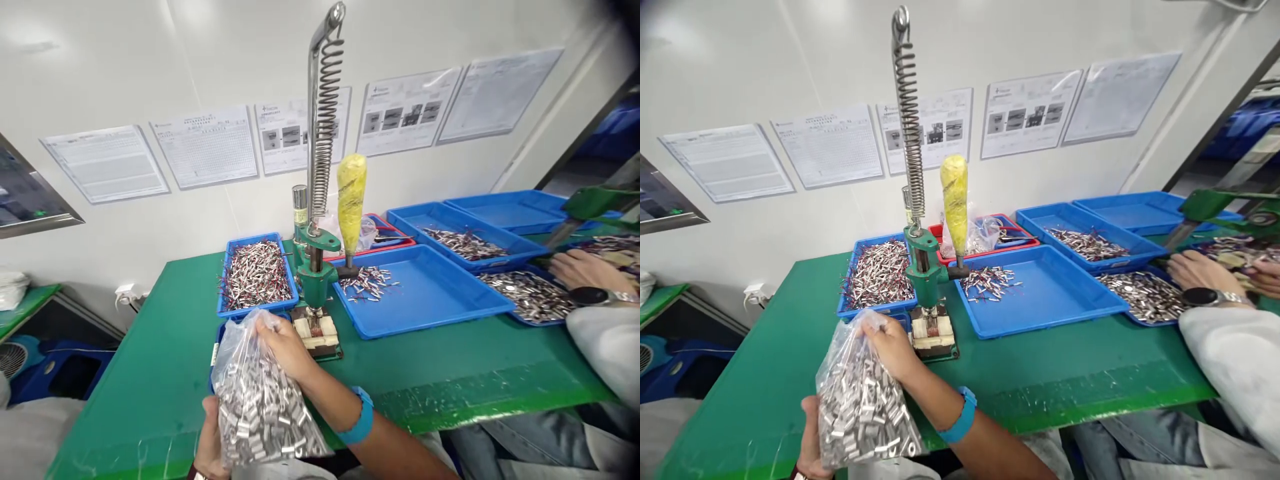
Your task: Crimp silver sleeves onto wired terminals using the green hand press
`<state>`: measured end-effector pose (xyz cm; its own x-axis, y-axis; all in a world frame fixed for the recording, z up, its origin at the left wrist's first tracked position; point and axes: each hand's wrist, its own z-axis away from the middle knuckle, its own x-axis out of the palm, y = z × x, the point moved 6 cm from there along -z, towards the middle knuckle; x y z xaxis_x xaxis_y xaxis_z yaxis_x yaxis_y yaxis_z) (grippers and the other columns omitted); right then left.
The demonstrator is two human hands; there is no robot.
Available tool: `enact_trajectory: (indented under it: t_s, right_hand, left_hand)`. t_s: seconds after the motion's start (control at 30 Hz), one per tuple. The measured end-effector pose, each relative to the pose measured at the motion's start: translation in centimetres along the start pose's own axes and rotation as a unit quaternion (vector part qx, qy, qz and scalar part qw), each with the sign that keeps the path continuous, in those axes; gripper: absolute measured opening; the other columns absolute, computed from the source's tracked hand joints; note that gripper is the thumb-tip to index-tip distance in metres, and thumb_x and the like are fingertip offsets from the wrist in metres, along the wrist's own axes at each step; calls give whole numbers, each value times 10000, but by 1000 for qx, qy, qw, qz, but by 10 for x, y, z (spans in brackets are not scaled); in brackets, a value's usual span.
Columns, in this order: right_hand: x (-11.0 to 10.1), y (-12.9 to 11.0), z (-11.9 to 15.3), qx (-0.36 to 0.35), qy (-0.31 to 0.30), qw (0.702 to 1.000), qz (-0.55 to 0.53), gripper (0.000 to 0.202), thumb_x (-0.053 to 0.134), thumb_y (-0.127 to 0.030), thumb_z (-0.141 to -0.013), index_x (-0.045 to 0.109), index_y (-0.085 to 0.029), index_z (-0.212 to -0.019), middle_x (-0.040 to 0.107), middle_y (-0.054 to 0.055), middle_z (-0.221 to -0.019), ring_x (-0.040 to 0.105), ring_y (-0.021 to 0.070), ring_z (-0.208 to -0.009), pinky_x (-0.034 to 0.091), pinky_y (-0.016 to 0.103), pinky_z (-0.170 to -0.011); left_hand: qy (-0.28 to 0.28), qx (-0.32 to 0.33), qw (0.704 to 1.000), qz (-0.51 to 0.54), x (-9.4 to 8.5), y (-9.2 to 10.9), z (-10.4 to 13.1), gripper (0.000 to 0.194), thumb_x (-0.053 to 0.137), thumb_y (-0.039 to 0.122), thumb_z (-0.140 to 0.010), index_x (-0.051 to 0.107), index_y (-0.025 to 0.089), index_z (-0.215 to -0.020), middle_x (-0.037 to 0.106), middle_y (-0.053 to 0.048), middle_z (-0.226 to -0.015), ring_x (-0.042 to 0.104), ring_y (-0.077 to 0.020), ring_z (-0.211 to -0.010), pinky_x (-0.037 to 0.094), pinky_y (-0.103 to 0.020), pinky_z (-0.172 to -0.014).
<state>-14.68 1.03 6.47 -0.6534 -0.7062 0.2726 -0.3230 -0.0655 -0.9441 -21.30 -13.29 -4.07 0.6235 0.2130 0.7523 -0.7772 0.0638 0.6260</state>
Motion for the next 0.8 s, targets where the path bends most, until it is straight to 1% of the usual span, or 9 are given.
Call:
enact_trajectory:
  t_s: [0.07, 0.13, 0.2, 0.27, 0.4, 0.47, 0.57, 0.67, 0.8]
  right_hand:
    - [-3, 19, -14, -20, 9, 998, 65, 481, 521, -622, -864, 658, -167, -788, 623, 18, -742, 546, 148, -695, 452, 270, -706]
    - [-7, 33, -21, -22, 8, 993, 117, 401, 478, -504, -914, 681, -163, -859, 645, 24, -770, 557, 159, -722, 456, 282, -740]
    - [-11, 40, -24, -20, 7, 986, 164, 310, 474, -386, -921, 698, -172, -940, 679, 32, -836, 581, 179, -793, 462, 296, -791]
    - [-16, 40, -24, -27, 8, 975, 220, 254, 498, -278, -897, 713, -187, -998, 703, 44, -938, 591, 199, -904, 452, 306, -866]
    - [-23, 41, -24, -16, 5, 947, 321, 295, 508, -126, -843, 733, -205, -1018, 708, 54, -976, 581, 202, -938, 426, 285, -887]
    - [-26, 42, -23, -8, 7, 938, 346, 284, 510, -110, -844, 742, -204, -979, 708, 52, -929, 582, 197, -888, 423, 270, -845]
    - [-27, 43, -22, -5, 4, 936, 353, 221, 538, -144, -864, 748, -200, -903, 713, 45, -864, 584, 194, -838, 415, 255, -791]
    - [-24, 41, -20, -9, -1, 939, 345, 207, 544, -220, -904, 744, -195, -859, 722, 38, -838, 589, 189, -803, 407, 246, -748]
    - [-16, 33, -21, -17, -3, 939, 344, 305, 499, -323, -959, 738, -181, -833, 722, 44, -819, 586, 181, -761, 381, 242, -697]
  left_hand:
    - [35, 14, 999, 14, -1, 3, -1, 548, 664, 659, -758, 743, 241, -1103, 736, -111, -1155, 436, -343, -1366, 250, -545, -1173]
    - [98, 28, 994, 23, 1, 5, -2, 450, 677, 463, -843, 683, 235, -1231, 723, -110, -1181, 495, -335, -1320, 284, -538, -1167]
    - [170, 17, 985, 26, 7, 7, -2, 543, 660, 317, -877, 540, 221, -1398, 707, -123, -1209, 555, -336, -1261, 343, -537, -1144]
    - [219, 2, 976, 19, 17, 11, -1, 668, 645, 241, -888, 380, 234, -1502, 688, -125, -1247, 605, -333, -1203, 406, -528, -1110]
    - [249, 4, 969, -7, 39, 26, -1, 771, 683, 212, -854, 310, 284, -1525, 670, -95, -1292, 654, -312, -1141, 484, -495, -1054]
    - [280, -5, 960, -15, 42, 29, 1, 735, 686, 223, -845, 363, 247, -1504, 692, -96, -1257, 663, -311, -1128, 500, -483, -1041]
    - [328, -14, 944, -14, 37, 26, 7, 578, 644, 218, -860, 504, 185, -1419, 724, -103, -1189, 669, -311, -1121, 503, -462, -1044]
    - [337, 14, 941, -9, 26, 27, 13, 499, 625, 202, -862, 575, 191, -1359, 741, -80, -1153, 678, -301, -1105, 507, -446, -1043]
    - [353, 35, 935, 0, 11, 33, 19, 521, 629, 140, -840, 578, 176, -1357, 768, -66, -1079, 709, -281, -1037, 536, -409, -1008]
